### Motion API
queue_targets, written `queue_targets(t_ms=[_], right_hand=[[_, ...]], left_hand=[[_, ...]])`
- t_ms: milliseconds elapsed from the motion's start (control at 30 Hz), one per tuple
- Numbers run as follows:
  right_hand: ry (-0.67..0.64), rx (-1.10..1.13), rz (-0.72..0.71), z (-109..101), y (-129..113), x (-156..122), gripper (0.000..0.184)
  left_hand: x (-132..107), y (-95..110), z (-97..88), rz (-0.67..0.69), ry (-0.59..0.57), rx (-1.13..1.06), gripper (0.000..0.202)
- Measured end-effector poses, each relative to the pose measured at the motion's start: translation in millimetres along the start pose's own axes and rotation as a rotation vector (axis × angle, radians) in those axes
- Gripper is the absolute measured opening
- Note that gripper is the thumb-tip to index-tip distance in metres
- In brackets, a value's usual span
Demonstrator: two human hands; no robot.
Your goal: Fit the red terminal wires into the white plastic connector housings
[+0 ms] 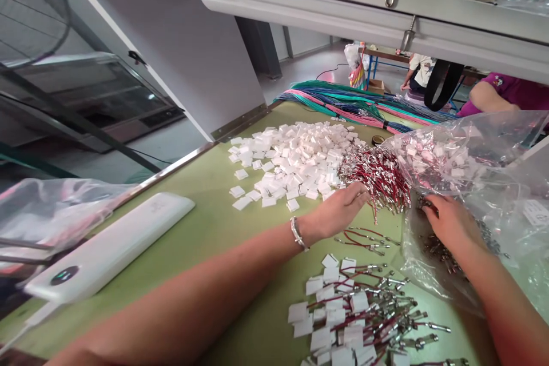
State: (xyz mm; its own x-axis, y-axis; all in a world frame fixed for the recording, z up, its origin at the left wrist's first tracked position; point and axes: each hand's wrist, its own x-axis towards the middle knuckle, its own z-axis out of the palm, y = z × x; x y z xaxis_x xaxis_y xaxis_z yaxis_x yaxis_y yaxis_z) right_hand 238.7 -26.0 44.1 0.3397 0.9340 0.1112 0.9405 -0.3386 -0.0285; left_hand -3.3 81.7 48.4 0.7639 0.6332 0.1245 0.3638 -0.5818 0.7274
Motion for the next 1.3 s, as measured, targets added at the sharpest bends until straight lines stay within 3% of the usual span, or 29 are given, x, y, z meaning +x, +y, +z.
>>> queue_targets(t_ms=[233,433,567,700,867,1000,1200,1300], right_hand=[[-0.045,-0.138,-0.137,11.7,6.1,7.5,0.024],[0.091,-0.097,-0.136,3.3,4.5,1.2,0.025],[0.096,0.177,-0.131,-2.3,-17.6,-13.3,0.025],[0.062,0.559,-0.271,-2.3,-44.8,-27.7,0.022],[0.099,0.692,-0.347,2.4,-58.8,-34.1,0.016],[0.077,0.688,-0.382,4.1,-56.9,-32.9,0.018],[-0.067,0.582,-0.336,1.9,-59.8,-34.3,0.021],[-0.190,0.674,-0.271,-1.8,-63.3,-36.3,0.023]], left_hand=[[0.6,0.7,1.5,-0.081,-0.035,-0.160,0.025],[-0.1,-3.2,13.1,-0.224,-0.122,-0.314,0.030],[-4.2,-0.5,17.6,-0.084,-0.151,-0.390,0.024],[-8.4,6.5,18.3,-0.007,-0.176,-0.368,0.023],[-9.4,7.3,19.0,-0.006,-0.163,-0.309,0.026],[-10.4,3.9,19.3,0.099,-0.148,-0.123,0.027],[-13.4,-3.2,23.4,0.363,-0.128,0.575,0.017],[-13.7,-5.6,21.7,0.461,-0.147,0.629,0.014]])
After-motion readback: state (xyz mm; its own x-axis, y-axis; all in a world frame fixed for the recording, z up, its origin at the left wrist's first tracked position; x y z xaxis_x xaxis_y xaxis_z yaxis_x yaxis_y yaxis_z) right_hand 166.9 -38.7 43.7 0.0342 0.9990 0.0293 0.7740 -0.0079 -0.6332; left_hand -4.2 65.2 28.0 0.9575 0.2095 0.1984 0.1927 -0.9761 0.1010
